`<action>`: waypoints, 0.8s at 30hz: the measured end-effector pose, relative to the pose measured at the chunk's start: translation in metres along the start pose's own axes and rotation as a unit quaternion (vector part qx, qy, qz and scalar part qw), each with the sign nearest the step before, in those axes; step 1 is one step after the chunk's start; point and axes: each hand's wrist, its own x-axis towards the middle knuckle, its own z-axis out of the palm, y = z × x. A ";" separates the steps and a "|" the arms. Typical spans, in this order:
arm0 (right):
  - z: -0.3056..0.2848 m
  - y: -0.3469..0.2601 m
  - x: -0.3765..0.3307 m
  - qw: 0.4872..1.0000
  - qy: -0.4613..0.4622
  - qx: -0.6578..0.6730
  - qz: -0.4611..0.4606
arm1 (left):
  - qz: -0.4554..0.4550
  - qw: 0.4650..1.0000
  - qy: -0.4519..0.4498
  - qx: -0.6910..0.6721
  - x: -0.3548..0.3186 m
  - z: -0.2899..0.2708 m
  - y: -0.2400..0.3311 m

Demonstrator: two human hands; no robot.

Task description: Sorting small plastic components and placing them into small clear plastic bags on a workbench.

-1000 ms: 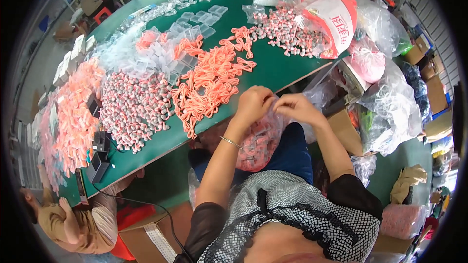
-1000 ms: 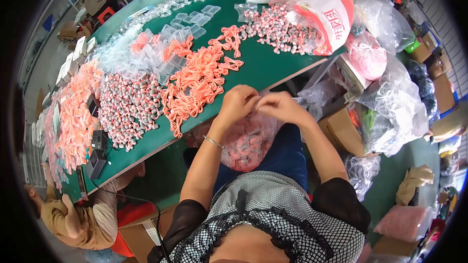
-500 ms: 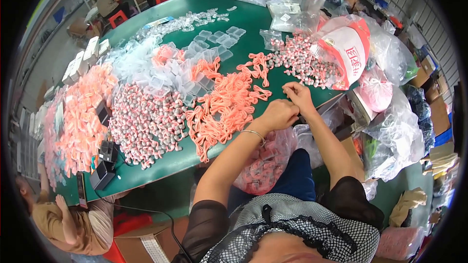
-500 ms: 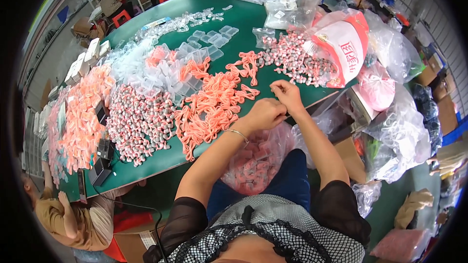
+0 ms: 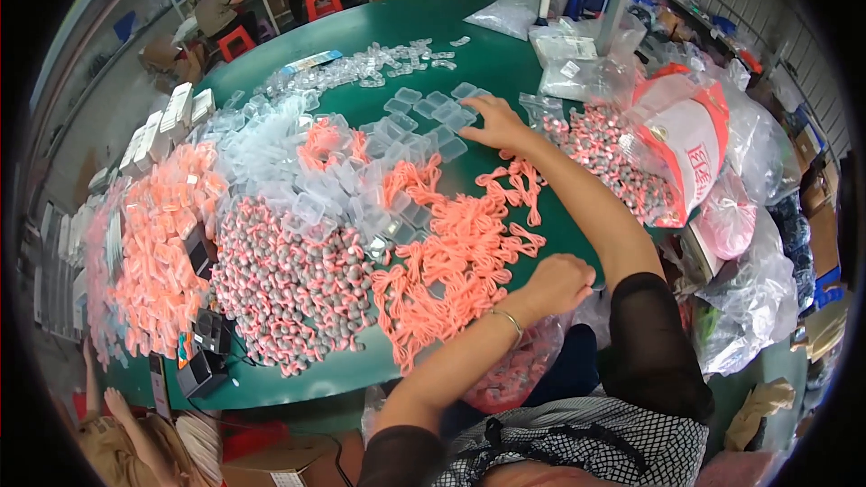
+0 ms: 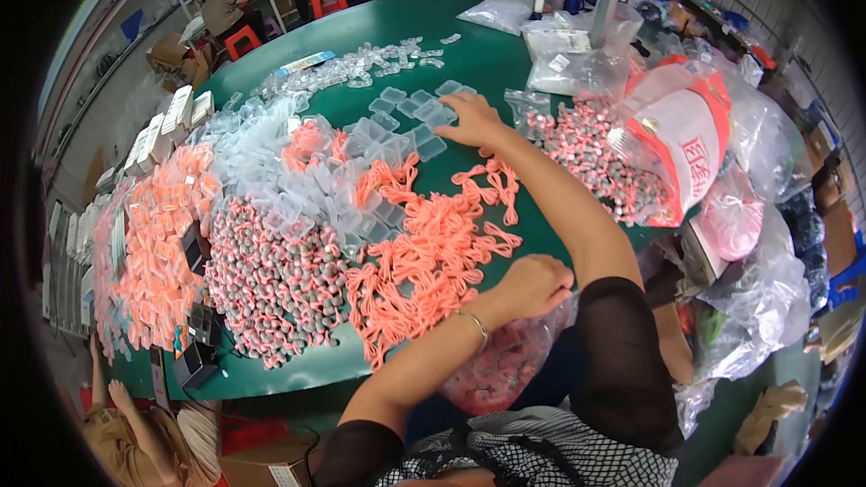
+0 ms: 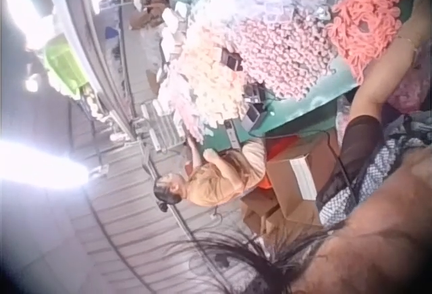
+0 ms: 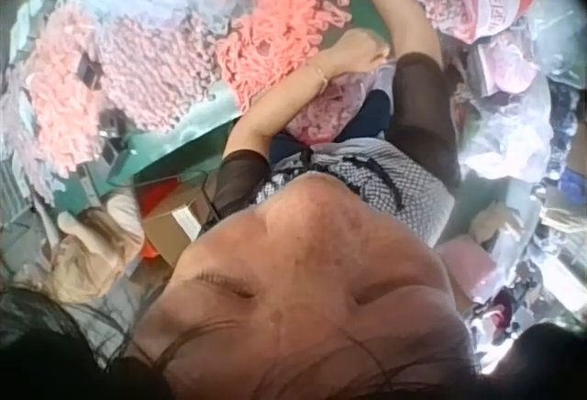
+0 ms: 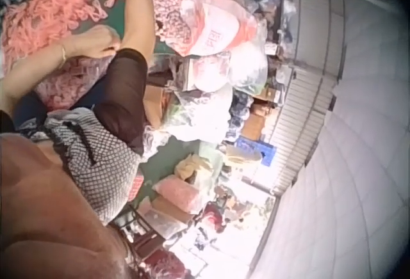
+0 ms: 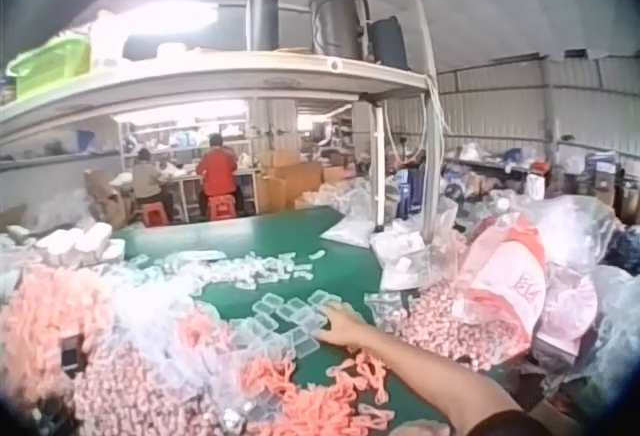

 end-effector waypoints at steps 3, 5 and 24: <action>0.022 -0.026 0.052 0.998 -0.032 -0.041 0.023 | -0.013 0.998 0.055 -0.031 -0.010 0.004 -0.003; 0.034 -0.029 0.077 0.994 -0.054 -0.062 0.073 | -0.017 0.994 0.094 -0.056 -0.008 0.011 0.001; 0.029 -0.038 0.092 0.968 -0.243 0.007 -0.059 | -0.065 0.998 -0.013 -0.012 -0.008 0.003 0.000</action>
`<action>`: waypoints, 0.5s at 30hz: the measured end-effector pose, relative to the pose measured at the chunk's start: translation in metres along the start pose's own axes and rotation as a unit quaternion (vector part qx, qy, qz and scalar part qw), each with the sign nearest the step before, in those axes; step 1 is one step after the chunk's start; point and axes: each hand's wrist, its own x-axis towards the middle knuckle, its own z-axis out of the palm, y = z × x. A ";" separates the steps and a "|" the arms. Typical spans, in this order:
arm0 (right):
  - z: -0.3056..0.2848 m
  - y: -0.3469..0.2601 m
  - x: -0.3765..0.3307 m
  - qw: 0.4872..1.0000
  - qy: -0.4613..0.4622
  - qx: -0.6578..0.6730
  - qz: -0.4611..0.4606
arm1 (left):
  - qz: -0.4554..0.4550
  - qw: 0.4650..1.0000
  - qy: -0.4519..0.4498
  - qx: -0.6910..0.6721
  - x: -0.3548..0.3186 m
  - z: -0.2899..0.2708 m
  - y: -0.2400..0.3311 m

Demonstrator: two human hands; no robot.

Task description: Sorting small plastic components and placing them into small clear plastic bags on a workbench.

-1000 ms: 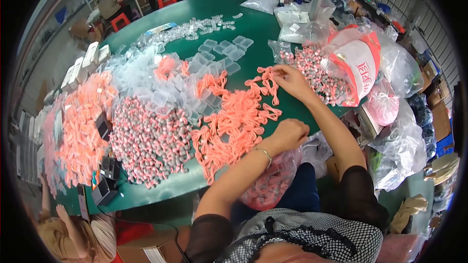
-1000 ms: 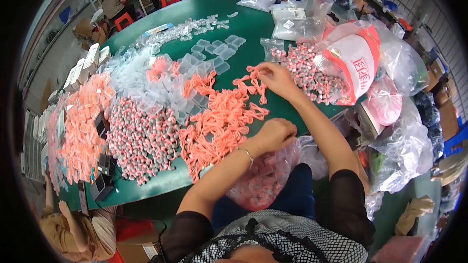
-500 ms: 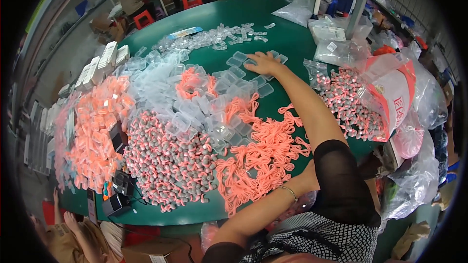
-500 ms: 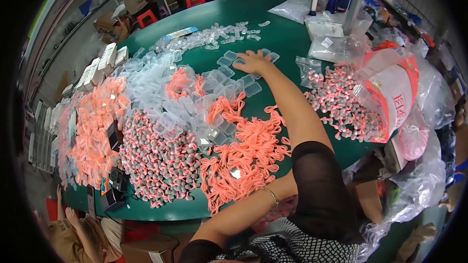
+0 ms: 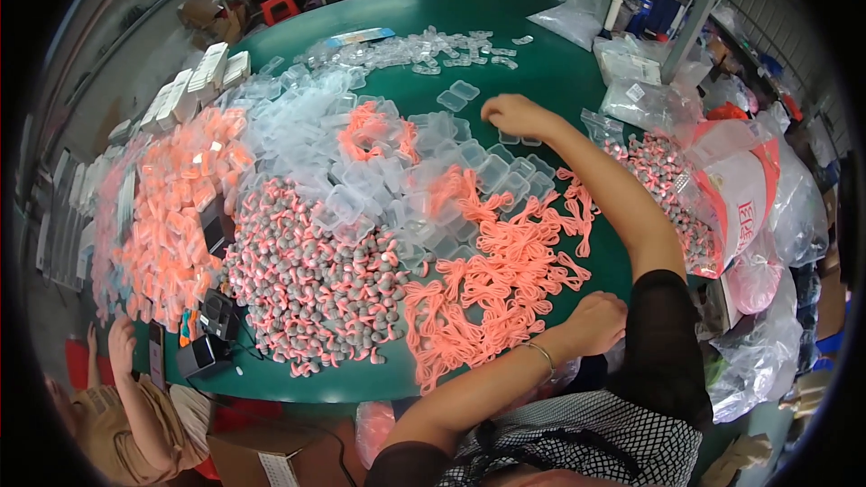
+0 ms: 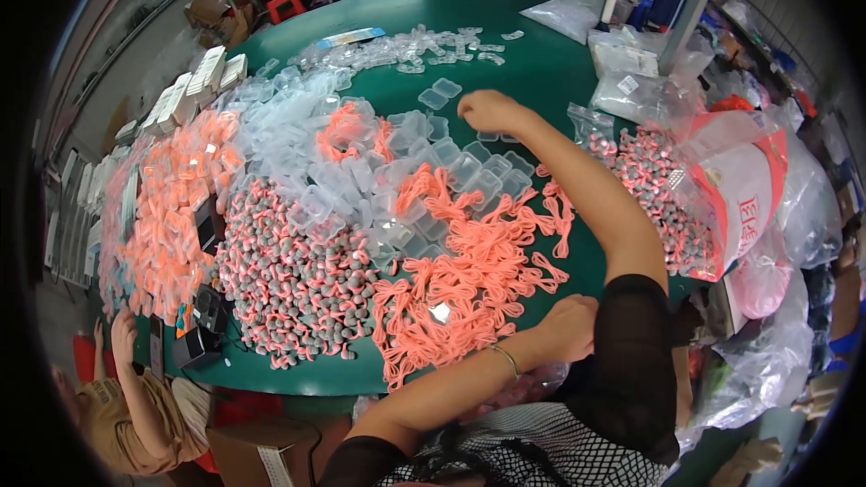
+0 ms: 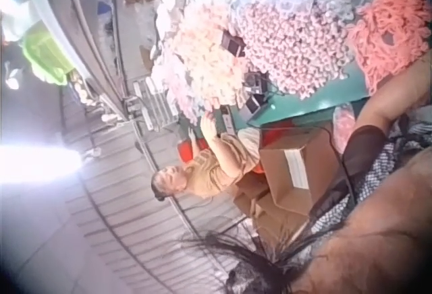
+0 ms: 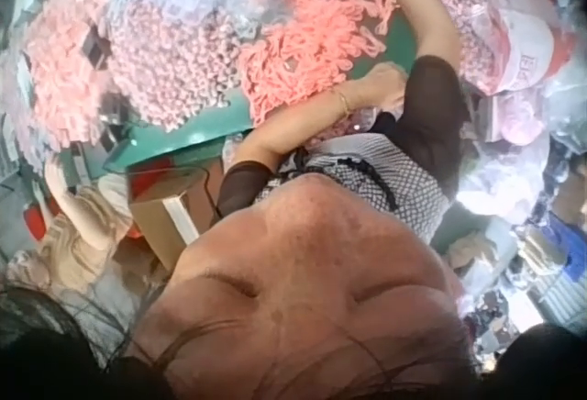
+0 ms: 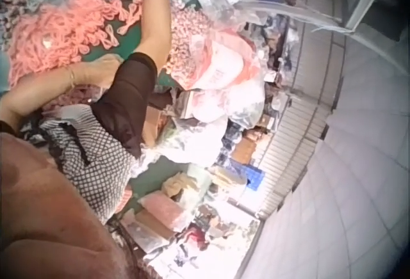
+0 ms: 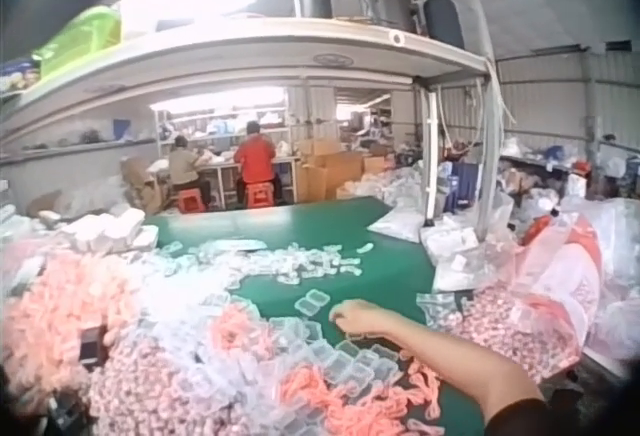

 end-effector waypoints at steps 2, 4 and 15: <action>0.008 0.001 0.030 0.997 0.071 -0.030 0.030 | 0.031 0.989 0.119 -0.086 -0.001 0.010 -0.001; 0.024 -0.014 0.056 0.988 0.136 -0.054 0.054 | 0.044 0.962 0.238 -0.129 -0.003 -0.005 0.014; 0.033 -0.018 0.014 0.994 0.044 -0.104 0.008 | 0.019 0.987 0.144 -0.069 0.000 0.018 -0.007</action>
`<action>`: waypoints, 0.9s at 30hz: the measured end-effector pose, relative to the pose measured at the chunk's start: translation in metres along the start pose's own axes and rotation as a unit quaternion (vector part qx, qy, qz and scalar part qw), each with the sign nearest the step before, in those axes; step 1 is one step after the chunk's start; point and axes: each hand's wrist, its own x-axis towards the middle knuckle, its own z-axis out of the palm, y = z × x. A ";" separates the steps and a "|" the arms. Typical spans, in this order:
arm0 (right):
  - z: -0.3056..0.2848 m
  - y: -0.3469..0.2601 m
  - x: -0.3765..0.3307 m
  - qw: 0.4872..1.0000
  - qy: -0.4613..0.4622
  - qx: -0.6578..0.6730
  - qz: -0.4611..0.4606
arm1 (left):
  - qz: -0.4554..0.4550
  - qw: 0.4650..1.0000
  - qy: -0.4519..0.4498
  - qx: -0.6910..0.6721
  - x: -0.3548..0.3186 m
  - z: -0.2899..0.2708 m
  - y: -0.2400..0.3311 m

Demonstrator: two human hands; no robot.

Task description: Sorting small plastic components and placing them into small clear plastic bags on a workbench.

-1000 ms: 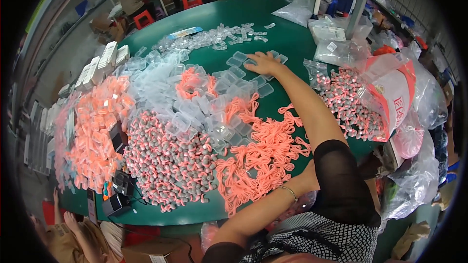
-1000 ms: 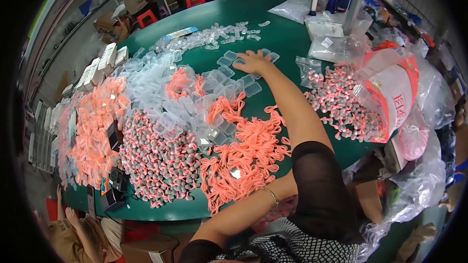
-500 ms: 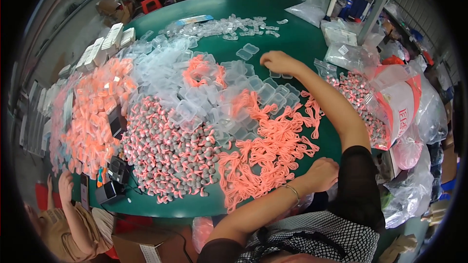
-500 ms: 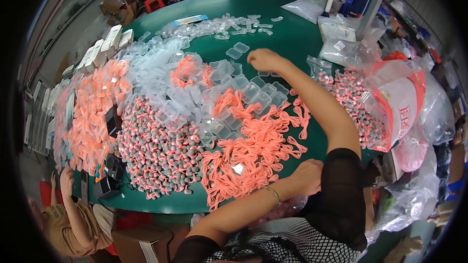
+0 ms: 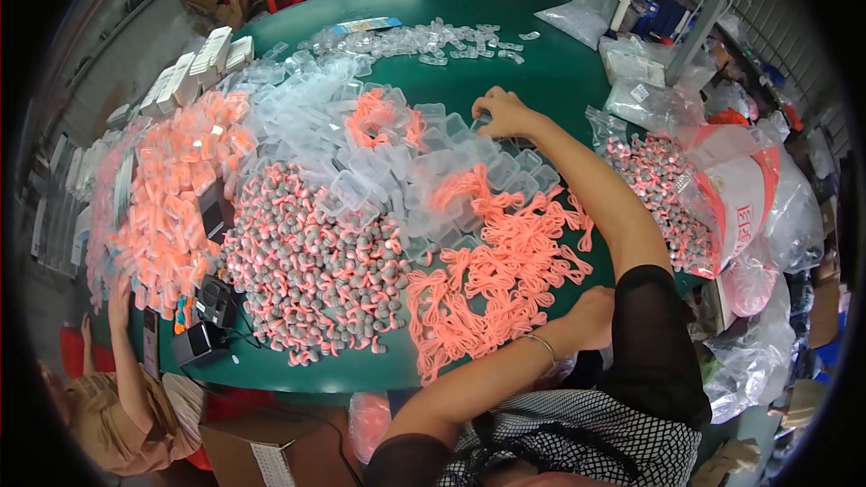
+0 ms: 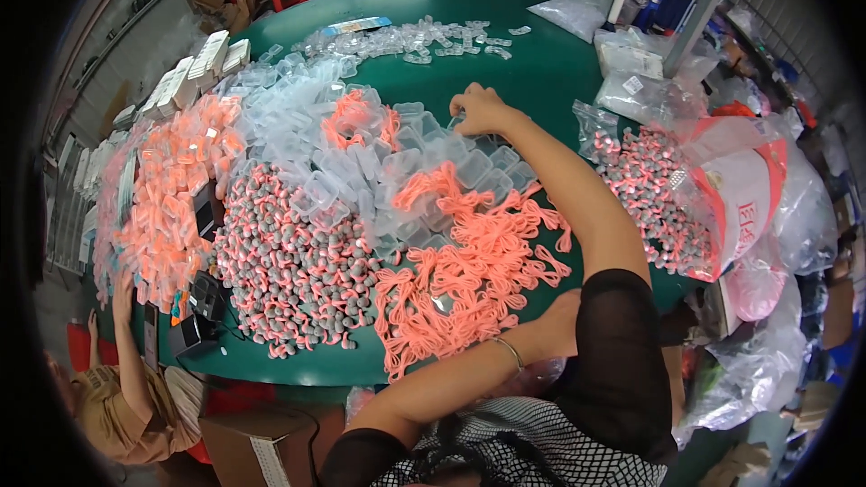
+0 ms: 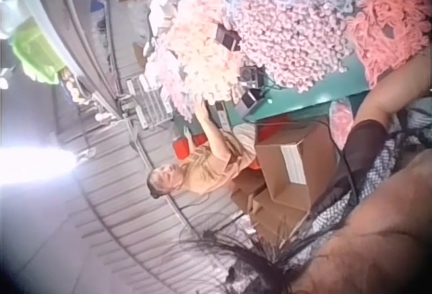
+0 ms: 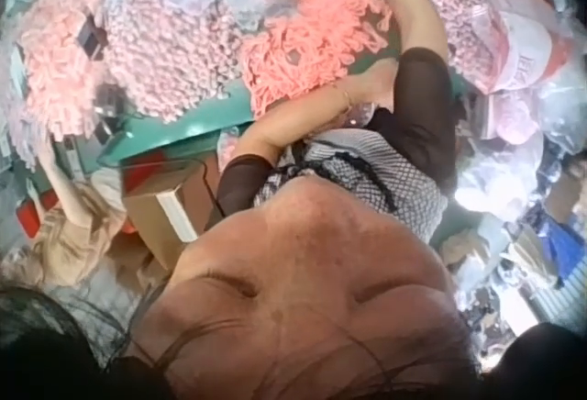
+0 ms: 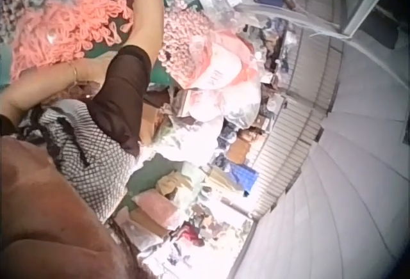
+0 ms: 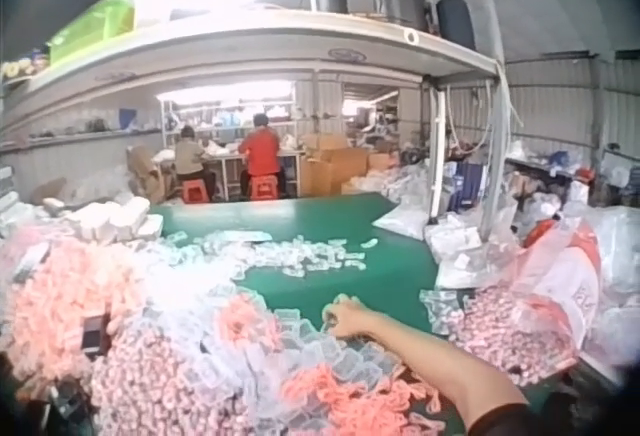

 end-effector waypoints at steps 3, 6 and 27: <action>-0.002 0.021 -0.031 0.992 0.067 0.110 -0.001 | 0.002 0.994 -0.098 0.054 0.006 -0.010 0.006; -0.020 0.001 -0.064 0.967 0.063 0.244 0.043 | 0.033 0.995 -0.086 0.036 0.004 -0.015 0.003; 0.021 -0.048 -0.401 0.941 0.335 0.031 -0.033 | 0.079 0.970 -0.090 0.214 -0.042 -0.041 0.055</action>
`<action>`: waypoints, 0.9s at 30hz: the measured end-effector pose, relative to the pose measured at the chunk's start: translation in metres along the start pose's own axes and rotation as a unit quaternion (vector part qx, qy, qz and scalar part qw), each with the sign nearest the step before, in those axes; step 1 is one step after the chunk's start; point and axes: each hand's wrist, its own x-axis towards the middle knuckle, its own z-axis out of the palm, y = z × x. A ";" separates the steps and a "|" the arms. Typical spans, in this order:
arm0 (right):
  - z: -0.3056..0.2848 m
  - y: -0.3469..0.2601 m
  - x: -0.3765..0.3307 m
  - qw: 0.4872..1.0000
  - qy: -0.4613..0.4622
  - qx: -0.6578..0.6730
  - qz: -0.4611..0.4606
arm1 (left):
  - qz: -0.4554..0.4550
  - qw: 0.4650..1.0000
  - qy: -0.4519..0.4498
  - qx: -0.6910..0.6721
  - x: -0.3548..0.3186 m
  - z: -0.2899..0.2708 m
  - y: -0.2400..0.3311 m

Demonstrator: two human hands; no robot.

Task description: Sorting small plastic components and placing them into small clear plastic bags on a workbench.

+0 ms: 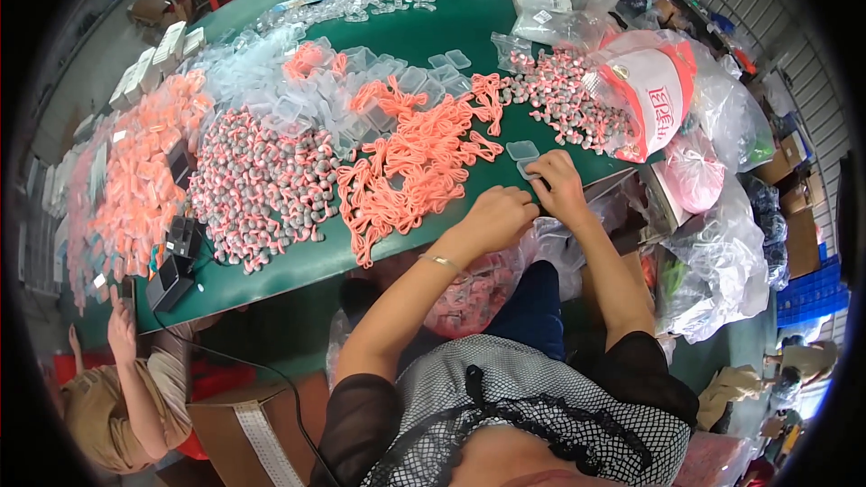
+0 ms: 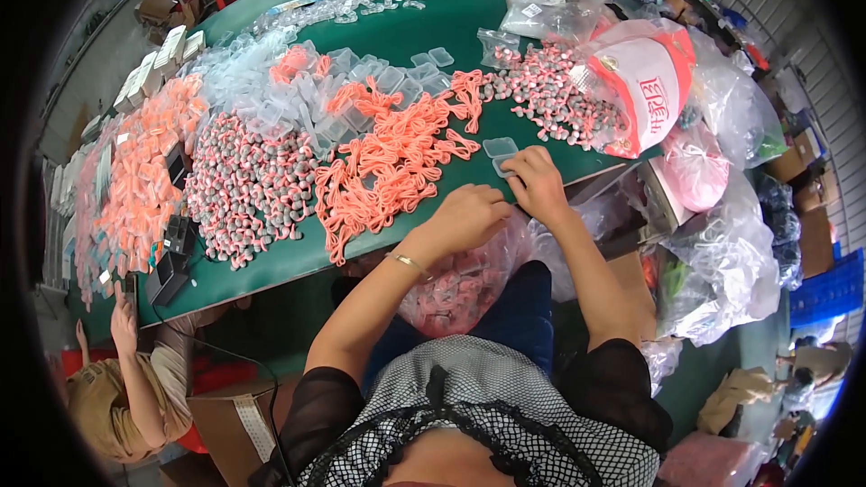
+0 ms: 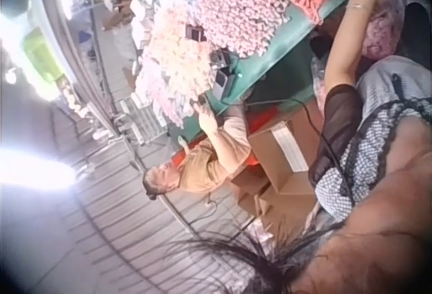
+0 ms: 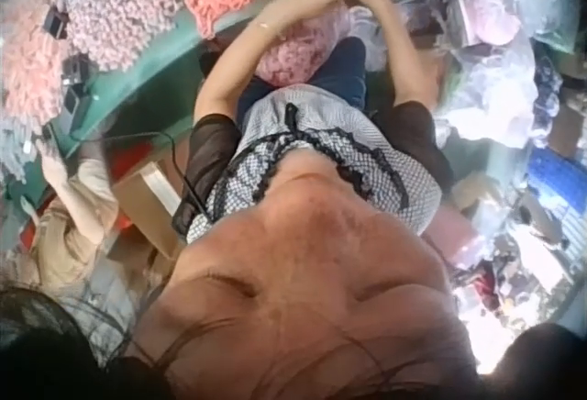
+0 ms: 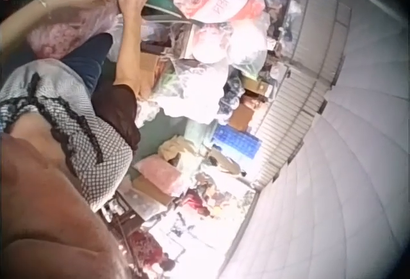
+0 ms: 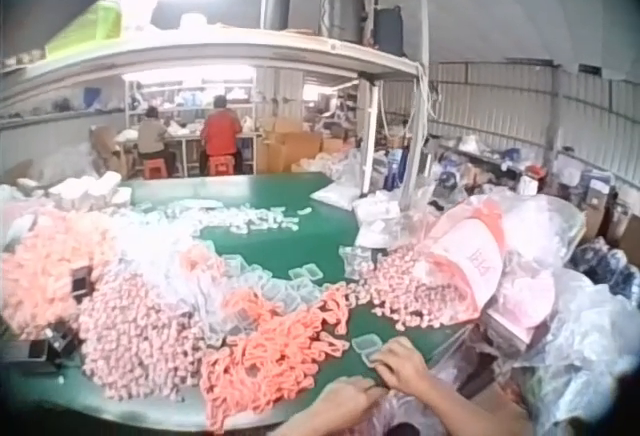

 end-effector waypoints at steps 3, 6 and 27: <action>-0.006 -0.003 -0.005 1.000 -0.009 0.014 -0.019 | -0.029 0.999 0.040 -0.001 -0.023 -0.019 0.014; -0.007 -0.009 -0.004 0.999 -0.010 0.036 -0.029 | -0.085 0.994 0.065 -0.004 -0.050 -0.043 0.024; 0.038 0.080 0.068 0.941 -0.068 -0.274 0.189 | -0.421 0.816 0.299 0.260 -0.183 -0.133 -0.027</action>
